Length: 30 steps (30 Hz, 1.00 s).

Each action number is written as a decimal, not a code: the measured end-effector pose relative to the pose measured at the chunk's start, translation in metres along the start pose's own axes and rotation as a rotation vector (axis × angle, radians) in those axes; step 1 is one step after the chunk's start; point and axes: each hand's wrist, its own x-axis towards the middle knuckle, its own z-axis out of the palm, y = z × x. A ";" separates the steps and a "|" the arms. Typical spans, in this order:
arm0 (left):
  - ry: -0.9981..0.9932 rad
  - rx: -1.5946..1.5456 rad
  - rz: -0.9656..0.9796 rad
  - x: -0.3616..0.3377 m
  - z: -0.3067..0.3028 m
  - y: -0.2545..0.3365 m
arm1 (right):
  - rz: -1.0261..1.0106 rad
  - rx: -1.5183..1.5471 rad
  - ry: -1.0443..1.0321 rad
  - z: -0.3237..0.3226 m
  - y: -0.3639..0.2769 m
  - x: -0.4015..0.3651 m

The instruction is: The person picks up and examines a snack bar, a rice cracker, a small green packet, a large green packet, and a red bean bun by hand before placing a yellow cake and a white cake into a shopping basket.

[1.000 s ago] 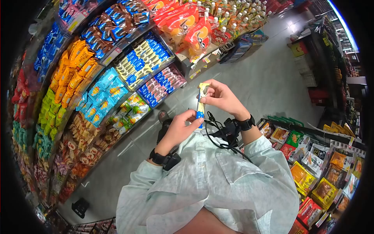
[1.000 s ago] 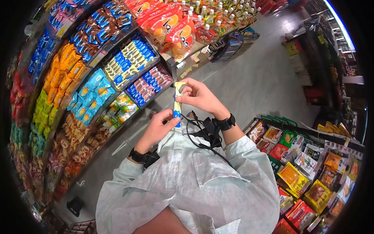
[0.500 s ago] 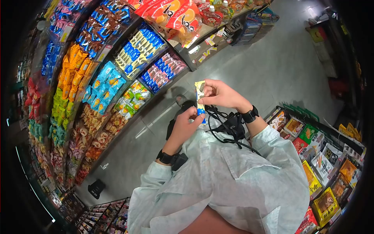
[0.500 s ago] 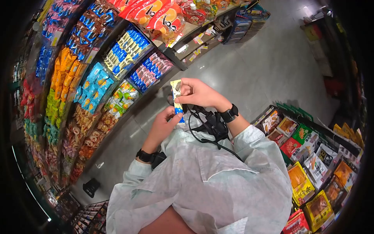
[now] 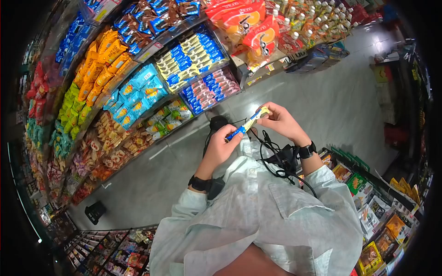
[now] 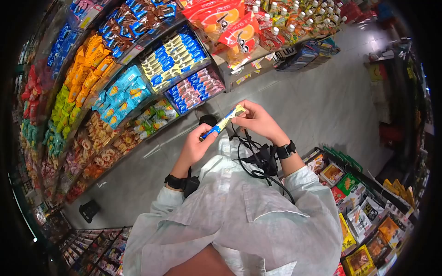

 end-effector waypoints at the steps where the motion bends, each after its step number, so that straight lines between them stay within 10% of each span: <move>1: 0.003 0.047 0.007 0.009 -0.012 -0.005 | -0.007 -0.017 0.009 0.002 -0.003 0.009; 10: 0.244 0.484 0.262 0.074 -0.146 -0.021 | 0.075 -0.254 -0.084 0.034 -0.044 0.128; 24: 0.478 0.650 -0.051 0.130 -0.217 -0.061 | 0.178 -0.391 -0.210 0.071 -0.050 0.288; 30: 0.438 0.640 -0.032 0.140 -0.195 -0.081 | -0.248 -1.049 -0.195 0.032 -0.044 0.323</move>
